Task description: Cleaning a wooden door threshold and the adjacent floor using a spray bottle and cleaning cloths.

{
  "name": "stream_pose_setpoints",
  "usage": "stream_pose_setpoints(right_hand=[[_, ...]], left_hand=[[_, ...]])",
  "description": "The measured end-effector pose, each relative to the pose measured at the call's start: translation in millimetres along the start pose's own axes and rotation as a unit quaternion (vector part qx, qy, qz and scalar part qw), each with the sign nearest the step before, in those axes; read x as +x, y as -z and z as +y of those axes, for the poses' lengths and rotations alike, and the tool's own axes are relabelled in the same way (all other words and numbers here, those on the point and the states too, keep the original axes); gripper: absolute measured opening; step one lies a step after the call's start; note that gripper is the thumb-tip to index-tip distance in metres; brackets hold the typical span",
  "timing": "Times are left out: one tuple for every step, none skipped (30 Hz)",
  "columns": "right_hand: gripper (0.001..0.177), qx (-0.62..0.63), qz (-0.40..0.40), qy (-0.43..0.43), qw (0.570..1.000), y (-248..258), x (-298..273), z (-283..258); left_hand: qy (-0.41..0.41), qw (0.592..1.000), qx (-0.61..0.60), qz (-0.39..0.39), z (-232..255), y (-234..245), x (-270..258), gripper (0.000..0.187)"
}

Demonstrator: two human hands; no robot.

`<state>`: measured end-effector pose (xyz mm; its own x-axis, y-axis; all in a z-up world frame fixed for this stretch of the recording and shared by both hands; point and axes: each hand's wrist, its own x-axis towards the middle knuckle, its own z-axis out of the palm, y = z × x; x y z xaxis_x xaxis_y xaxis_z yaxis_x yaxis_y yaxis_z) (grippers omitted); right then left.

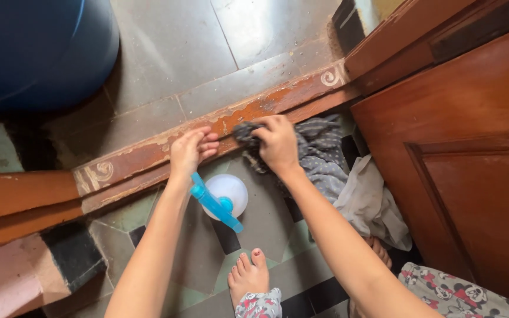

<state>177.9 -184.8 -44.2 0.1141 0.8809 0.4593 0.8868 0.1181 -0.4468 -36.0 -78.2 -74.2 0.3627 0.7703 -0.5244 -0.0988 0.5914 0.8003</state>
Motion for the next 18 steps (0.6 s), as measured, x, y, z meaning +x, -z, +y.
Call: stream_pose_setpoints(right_hand=[[0.018, -0.001, -0.001, 0.001, 1.000, -1.0, 0.2, -2.0], [0.018, -0.016, 0.012, -0.024, 0.999, -2.5, -0.1, -4.1], [0.018, -0.030, 0.024, -0.049, 0.998, -4.4, -2.0, -6.9], [0.018, -0.029, 0.021, -0.048, 0.998, -6.6, -1.2, -19.9], [0.018, -0.009, 0.012, -0.023, 1.000, -9.4, 1.9, -32.3], [0.019, 0.012, 0.003, 0.002, 1.000, -11.9, 4.9, -44.5], [0.019, 0.012, 0.002, 0.002, 1.000, -10.8, 4.8, -44.3], [0.018, 0.036, -0.011, 0.020, 0.999, -9.8, 4.7, -44.2], [0.018, 0.062, -0.023, 0.039, 0.997, -10.0, 5.5, -46.1], [0.018, 0.063, -0.022, 0.038, 0.997, -6.0, 5.5, -37.2], [0.018, 0.044, -0.006, 0.015, 0.999, -1.1, 5.1, -26.8], [0.017, 0.025, 0.011, -0.009, 1.000, 3.7, 4.8, -16.3], [0.017, 0.024, 0.011, -0.009, 1.000, 3.4, 2.3, -8.1], [0.018, -0.017, 0.033, -0.057, 0.998, 3.1, -0.2, 0.0], [0.018, -0.056, 0.053, -0.104, 0.992, 2.5, -3.1, 7.3], [0.018, -0.056, 0.051, -0.103, 0.992, -0.7, -3.1, 0.6], [0.018, -0.047, 0.043, -0.098, 0.993, -2.9, -3.2, -4.4], [0.017, -0.039, 0.035, -0.094, 0.994, -4.9, -3.3, -9.5]], left_hand=[[0.000, 1.000, -0.001, 0.000, 2.9, 1.5, -3.6, 0.034], [0.013, 1.000, -0.011, -0.001, 5.3, 3.5, -7.2, 0.034], [0.027, 0.999, -0.021, 0.001, 6.2, 6.4, -12.7, 0.034], [0.028, 0.999, -0.023, 0.003, 2.8, 7.9, -11.0, 0.034], [0.028, 0.999, -0.021, 0.007, 1.6, 9.3, -7.3, 0.035], [0.028, 0.999, -0.020, 0.010, 0.5, 10.4, -3.6, 0.035], [0.029, 0.999, -0.020, 0.010, -5.4, 9.3, 3.4, 0.035], [0.022, 0.999, -0.029, 0.006, -11.2, 8.2, 10.4, 0.035], [0.015, 0.999, -0.036, 0.002, -15.5, 9.4, 16.9, 0.034], [0.016, 0.999, -0.035, 0.003, -9.6, 5.1, 12.1, 0.034], [0.013, 0.999, -0.034, -0.001, -4.5, -1.1, 8.3, 0.034], [0.010, 0.999, -0.033, -0.004, 0.6, -7.4, 4.7, 0.034], [0.011, 0.999, -0.034, -0.006, 2.3, -5.0, 3.4, 0.034], [0.012, 1.000, -0.027, -0.007, 4.1, -2.3, 2.0, 0.035], [0.014, 1.000, -0.022, -0.006, 5.3, 1.2, -0.8, 0.035], [0.014, 1.000, -0.023, -0.005, 8.9, 3.8, -3.3, 0.035], [0.016, 1.000, -0.018, 0.008, 11.7, 4.7, -5.3, 0.036], [0.018, 1.000, -0.013, 0.021, 14.6, 5.5, -7.4, 0.036]])
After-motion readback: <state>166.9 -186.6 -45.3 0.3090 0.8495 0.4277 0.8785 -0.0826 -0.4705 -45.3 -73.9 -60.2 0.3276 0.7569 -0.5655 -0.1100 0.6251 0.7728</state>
